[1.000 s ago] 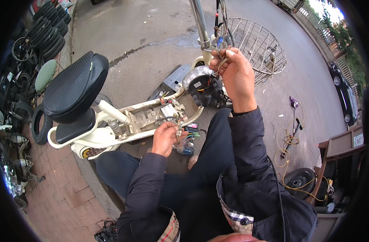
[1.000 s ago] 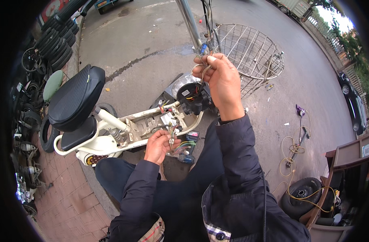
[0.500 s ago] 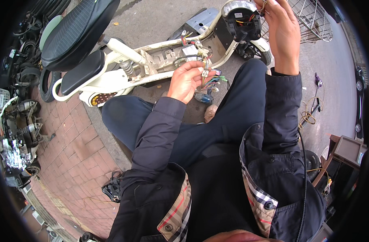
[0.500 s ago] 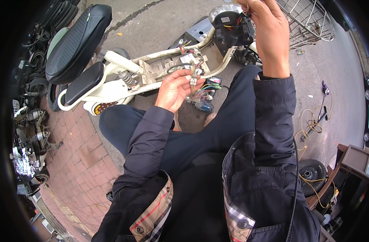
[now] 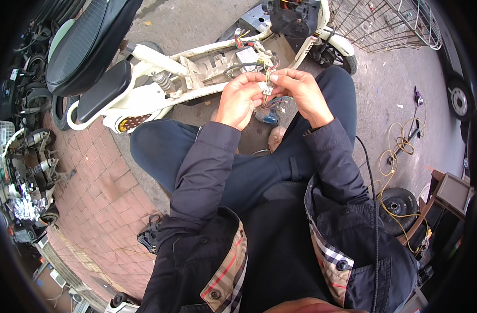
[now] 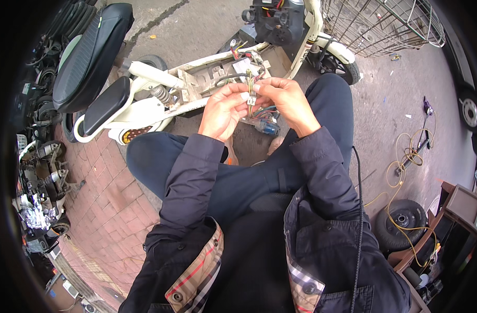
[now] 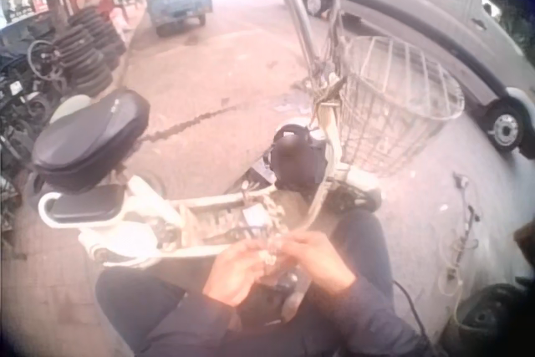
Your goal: The person sits on the ground and works on the exposed wiring of a white electric scooter. They strip wire ends, twist conductors together, and connect them to a small white connector, then route the wires toward the handlebar area.
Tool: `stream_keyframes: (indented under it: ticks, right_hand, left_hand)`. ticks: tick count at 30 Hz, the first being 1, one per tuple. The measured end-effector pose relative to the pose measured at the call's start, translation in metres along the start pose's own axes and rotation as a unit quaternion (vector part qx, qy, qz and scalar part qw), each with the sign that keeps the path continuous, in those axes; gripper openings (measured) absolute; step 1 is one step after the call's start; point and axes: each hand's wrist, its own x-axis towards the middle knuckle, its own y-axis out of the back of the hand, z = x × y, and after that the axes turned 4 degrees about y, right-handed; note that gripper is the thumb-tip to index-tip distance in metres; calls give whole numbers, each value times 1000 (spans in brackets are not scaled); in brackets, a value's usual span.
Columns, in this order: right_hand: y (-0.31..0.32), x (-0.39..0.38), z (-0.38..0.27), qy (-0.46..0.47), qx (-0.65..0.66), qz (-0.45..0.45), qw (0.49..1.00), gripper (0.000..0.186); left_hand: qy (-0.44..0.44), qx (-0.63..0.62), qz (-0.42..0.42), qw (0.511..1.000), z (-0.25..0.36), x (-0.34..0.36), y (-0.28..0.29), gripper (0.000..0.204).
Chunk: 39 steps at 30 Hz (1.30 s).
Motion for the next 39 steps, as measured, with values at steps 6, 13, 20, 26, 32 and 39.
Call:
stream_keyframes:
  ticks: [6, 13, 20, 26, 32, 39]
  right_hand:
    - [3, 7, 13, -17, 50, 5, 999, 22]
    - [4, 9, 22, -24, 45, 8, 999, 21]
    - [9, 8, 20, -31, 112, -38, 993, 18]
    - [8, 7, 22, -33, 118, -23, 992, 19]
    - [6, 6, 22, -9, 21, -17, 1000, 19]
    - [8, 7, 27, -15, 82, -28, 996, 16]
  left_hand:
    - [-7, 85, 26, 996, 0, 4, 1, 12]
    - [-27, 198, 77, 977, -5, 7, -3, 8]
    - [22, 26, 36, 999, -2, 5, -1, 12]
    - [37, 32, 24, 999, -1, 4, -5, 12]
    - [-26, 182, 74, 980, 0, 4, -8, 7]
    - [-7, 102, 69, 992, -2, 3, -8, 8]
